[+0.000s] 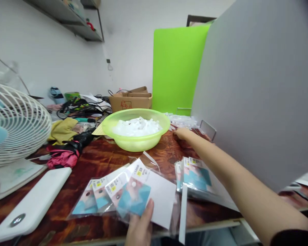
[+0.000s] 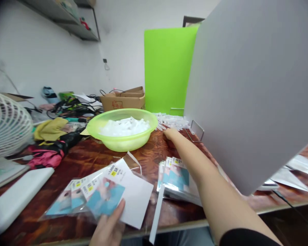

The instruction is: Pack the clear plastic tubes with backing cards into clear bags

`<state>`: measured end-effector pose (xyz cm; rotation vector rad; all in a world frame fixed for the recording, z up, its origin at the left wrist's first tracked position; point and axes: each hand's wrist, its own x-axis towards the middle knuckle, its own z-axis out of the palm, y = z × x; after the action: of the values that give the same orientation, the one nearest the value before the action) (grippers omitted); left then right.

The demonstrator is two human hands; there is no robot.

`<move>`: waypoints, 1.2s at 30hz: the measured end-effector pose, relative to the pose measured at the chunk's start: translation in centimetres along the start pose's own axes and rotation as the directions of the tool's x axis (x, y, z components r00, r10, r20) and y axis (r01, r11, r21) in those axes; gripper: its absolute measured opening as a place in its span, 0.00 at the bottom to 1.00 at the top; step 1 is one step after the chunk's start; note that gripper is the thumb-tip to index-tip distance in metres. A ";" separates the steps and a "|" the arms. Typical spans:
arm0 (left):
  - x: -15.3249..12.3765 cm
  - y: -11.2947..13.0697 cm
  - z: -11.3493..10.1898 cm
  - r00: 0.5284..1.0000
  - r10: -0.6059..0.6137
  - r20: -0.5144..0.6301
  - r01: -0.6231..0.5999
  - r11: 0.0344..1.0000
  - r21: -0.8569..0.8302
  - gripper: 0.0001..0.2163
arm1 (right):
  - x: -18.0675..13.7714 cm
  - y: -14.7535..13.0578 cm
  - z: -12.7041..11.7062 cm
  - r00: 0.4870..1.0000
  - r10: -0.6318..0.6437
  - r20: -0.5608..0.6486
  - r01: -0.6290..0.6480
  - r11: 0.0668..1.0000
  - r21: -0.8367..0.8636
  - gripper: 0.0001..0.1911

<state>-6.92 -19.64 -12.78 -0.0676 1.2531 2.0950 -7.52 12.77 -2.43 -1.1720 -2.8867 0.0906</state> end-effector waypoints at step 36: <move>-4.4 -1.4 6.0 0.989 0.127 0.077 -0.128 0.992 0.013 0.42 | -29.6 -4.3 8.9 0.747 0.402 -0.530 0.565 0.036 0.824 0.14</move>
<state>-1.03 -16.79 -9.01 0.1024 1.2588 2.1735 10.33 -11.34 -11.12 -0.4134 -1.3539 1.2232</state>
